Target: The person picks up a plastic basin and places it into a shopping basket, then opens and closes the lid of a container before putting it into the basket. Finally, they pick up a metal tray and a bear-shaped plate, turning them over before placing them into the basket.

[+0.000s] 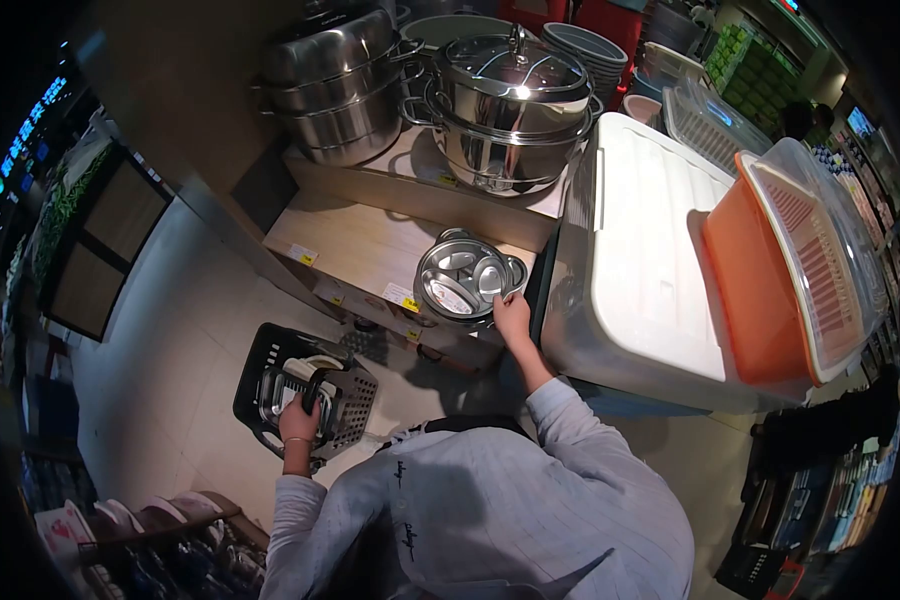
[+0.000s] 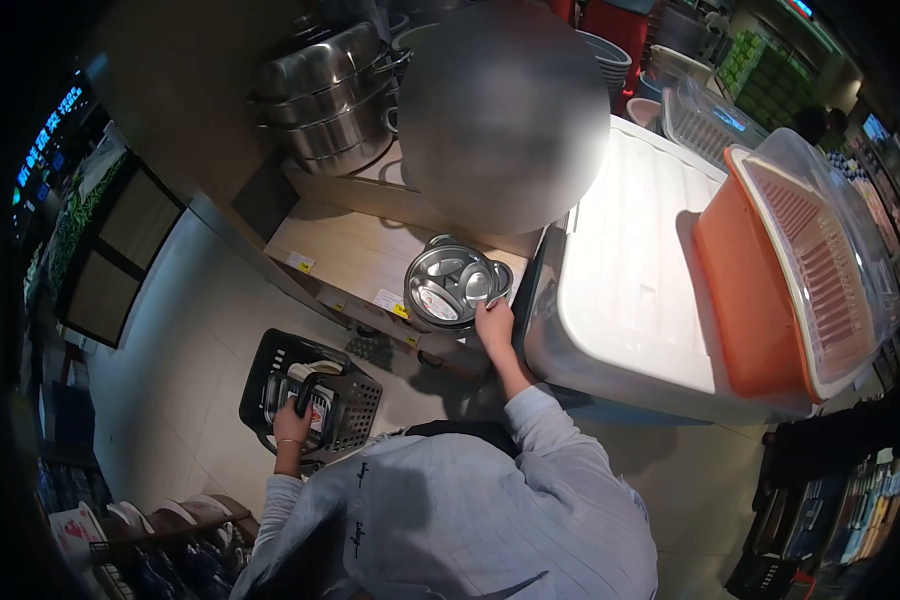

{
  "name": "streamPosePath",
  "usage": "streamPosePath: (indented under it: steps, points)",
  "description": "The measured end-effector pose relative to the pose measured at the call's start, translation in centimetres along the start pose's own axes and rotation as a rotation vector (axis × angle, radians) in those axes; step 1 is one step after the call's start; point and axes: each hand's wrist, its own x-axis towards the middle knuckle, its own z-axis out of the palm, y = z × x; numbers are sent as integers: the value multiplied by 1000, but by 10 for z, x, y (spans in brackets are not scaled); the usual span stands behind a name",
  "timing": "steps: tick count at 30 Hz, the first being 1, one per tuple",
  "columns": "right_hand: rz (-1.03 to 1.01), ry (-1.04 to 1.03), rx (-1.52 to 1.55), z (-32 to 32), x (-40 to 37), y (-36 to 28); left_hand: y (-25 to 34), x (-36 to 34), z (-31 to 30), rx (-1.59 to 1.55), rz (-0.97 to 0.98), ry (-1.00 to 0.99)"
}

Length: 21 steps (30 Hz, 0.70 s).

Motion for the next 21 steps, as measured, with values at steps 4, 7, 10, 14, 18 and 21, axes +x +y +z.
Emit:
streamPosePath:
  steps: [4, 7, 10, 14, 18, 21]
  points:
    - [256, -197, 453, -16, -1, -26, 3, -1, -4, -1, -1, 2]
    - [313, -299, 743, -21, 2, -36, -8, 2, 3, -59, 11, 10]
    - [246, -311, 748, -27, -1, -48, -8, 0, 0, -148, 49, 44]
    - [201, -362, 808, -38, -9, -58, -8, 0, -2, -310, 55, 42]
    - [222, -506, 946, -62, -23, -72, 14, -4, -7, 81, 232, 325]
    - [286, -592, 926, -74, -33, -73, 63, -6, -27, -168, 343, 293]
